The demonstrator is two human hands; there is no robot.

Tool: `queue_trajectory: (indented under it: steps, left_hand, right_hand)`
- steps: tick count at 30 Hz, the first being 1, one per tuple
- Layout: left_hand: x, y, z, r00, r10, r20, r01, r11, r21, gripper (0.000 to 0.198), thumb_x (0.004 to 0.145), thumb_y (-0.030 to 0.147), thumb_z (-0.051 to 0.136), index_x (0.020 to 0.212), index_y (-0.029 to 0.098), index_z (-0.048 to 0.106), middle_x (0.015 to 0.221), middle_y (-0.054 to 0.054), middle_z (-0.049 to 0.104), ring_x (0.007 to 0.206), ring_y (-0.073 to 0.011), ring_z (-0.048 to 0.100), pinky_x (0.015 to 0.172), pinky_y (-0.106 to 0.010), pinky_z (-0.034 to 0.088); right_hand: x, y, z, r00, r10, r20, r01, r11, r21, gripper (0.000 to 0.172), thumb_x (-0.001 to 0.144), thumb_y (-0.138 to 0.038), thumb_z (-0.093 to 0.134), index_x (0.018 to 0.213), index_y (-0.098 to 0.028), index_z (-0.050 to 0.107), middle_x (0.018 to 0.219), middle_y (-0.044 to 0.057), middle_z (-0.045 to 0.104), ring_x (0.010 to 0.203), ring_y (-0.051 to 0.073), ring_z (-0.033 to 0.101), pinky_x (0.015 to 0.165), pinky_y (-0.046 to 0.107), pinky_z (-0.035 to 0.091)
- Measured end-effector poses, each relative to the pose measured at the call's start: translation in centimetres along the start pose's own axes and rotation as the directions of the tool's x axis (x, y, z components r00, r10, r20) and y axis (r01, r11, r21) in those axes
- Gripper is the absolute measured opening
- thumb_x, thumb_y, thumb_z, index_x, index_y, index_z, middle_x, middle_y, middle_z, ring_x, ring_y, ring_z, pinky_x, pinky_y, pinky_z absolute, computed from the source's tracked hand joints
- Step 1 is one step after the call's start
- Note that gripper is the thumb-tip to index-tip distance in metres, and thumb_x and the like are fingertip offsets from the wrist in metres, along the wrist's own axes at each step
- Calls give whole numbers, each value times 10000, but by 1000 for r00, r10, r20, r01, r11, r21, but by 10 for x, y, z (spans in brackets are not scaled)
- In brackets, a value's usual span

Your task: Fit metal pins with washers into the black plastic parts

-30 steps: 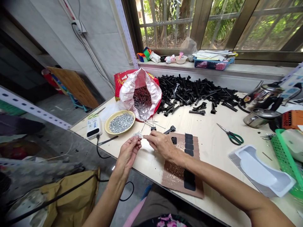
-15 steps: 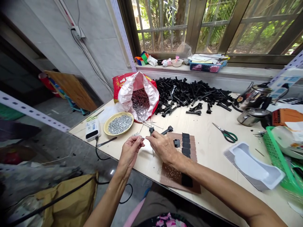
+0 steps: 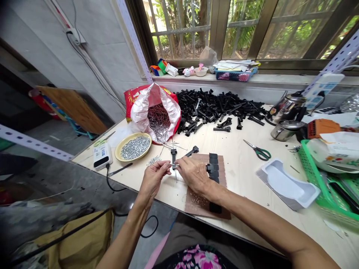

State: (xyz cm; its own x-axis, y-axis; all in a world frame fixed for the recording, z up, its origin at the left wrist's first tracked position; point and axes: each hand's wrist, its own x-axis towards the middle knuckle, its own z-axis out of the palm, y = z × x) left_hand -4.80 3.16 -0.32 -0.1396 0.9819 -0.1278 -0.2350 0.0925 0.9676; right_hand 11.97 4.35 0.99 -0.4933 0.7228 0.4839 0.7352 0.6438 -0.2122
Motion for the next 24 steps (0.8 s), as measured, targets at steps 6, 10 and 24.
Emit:
queue_trajectory:
  steps: [6, 10, 24]
  left_hand:
    - [-3, 0, 5, 1000, 29, 13, -29, 999, 35, 213, 699, 278, 724, 816, 105, 683, 659, 0, 628, 568, -76, 567, 588, -200, 456]
    - [-3, 0, 7, 998, -50, 36, 52, 998, -41, 232, 658, 276, 752, 794, 102, 681, 648, 0, 631, 547, -72, 560, 593, -207, 462]
    - [-2, -6, 9, 997, -52, 64, 52, 999, 5, 234, 678, 279, 740, 815, 99, 678, 689, -13, 646, 559, -69, 566, 587, -198, 445]
  right_hand:
    - [-6, 2, -1, 997, 67, 44, -68, 998, 12, 233, 966, -271, 416, 878, -175, 609, 812, 32, 645, 721, 136, 581, 572, 251, 298]
    - [-8, 1, -1, 985, 122, 125, -138, 983, 121, 179, 953, -285, 444, 985, -175, 582, 912, 41, 642, 760, 139, 589, 589, 233, 339]
    - [-13, 3, -1, 977, 161, 136, -183, 969, 166, 170, 950, -260, 436, 932, -175, 581, 905, 45, 611, 765, 146, 574, 613, 233, 373]
